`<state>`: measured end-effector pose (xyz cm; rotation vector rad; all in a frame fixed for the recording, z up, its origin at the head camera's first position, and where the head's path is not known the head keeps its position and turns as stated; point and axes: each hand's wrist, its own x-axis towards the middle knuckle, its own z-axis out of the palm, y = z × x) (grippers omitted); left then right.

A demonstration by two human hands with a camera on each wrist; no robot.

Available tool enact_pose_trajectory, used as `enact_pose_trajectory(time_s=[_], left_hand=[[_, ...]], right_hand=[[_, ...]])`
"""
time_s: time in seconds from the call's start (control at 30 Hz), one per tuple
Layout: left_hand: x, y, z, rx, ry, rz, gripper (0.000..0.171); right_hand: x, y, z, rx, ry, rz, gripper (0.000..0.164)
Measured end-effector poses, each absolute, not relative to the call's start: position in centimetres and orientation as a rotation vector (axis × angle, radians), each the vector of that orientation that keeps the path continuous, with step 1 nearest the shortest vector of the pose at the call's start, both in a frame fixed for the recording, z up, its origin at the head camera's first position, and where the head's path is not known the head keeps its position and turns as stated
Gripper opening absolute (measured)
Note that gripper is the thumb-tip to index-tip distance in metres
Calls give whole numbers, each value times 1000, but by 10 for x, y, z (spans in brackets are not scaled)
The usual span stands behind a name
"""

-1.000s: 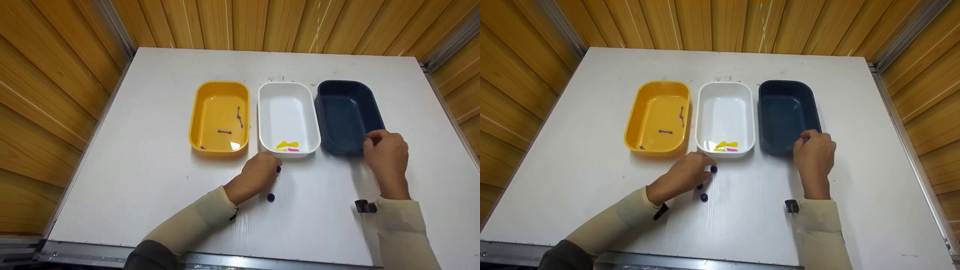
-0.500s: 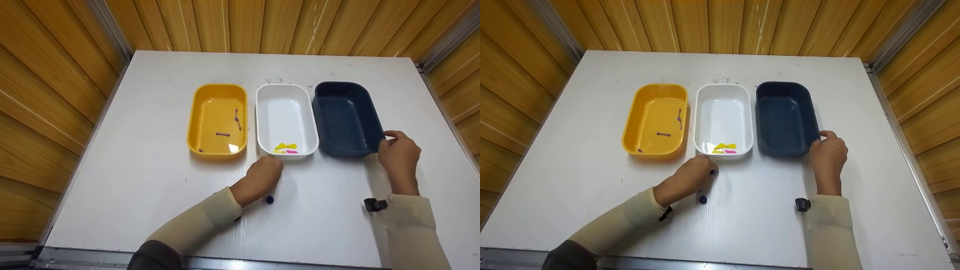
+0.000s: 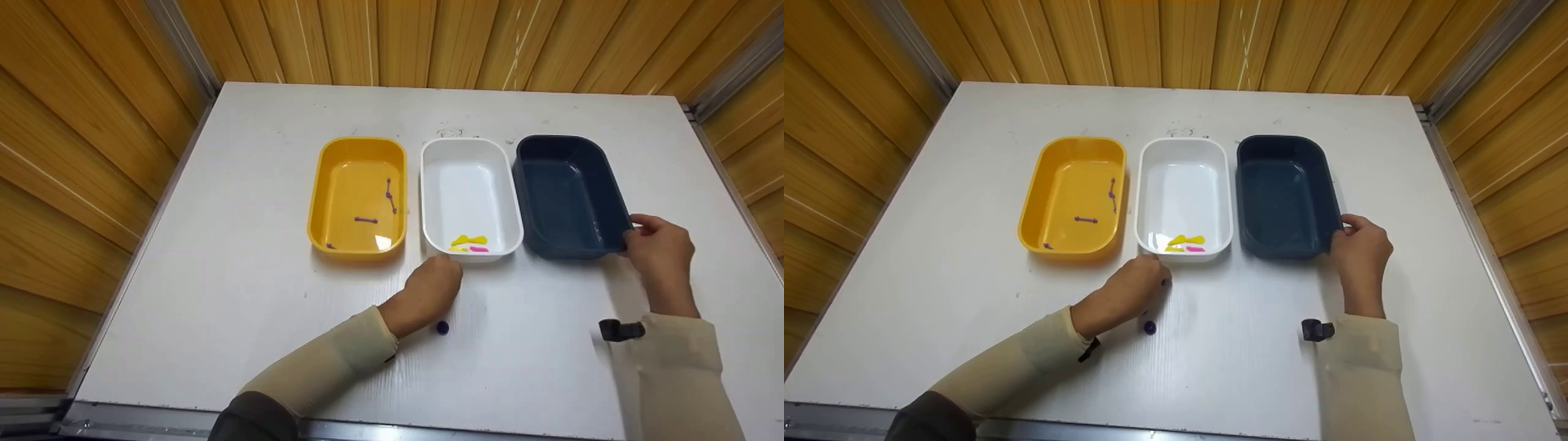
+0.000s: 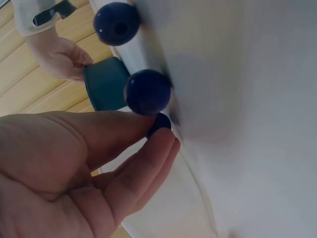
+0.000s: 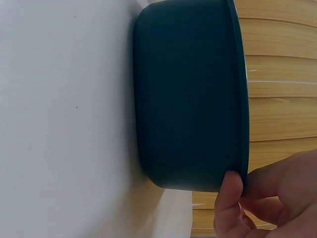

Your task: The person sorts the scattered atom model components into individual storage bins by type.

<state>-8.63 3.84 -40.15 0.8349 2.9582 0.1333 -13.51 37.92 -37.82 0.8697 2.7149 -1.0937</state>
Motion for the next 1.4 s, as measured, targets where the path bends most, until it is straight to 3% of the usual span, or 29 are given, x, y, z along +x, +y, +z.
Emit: enact_pose_trajectory(time_s=[0.63,0.93,1.4], left_hand=[[-86,49,-387,983,2814,369,27],[-92,59,-382,1017,2781,599,12],[-111,89,-367,1007,2786,720,16]], right_hand=[[-132,380,-378,855,2742,-1045,48],[-131,378,-380,848,2769,-1076,47],[-129,379,-380,860,2726,-1130,48]])
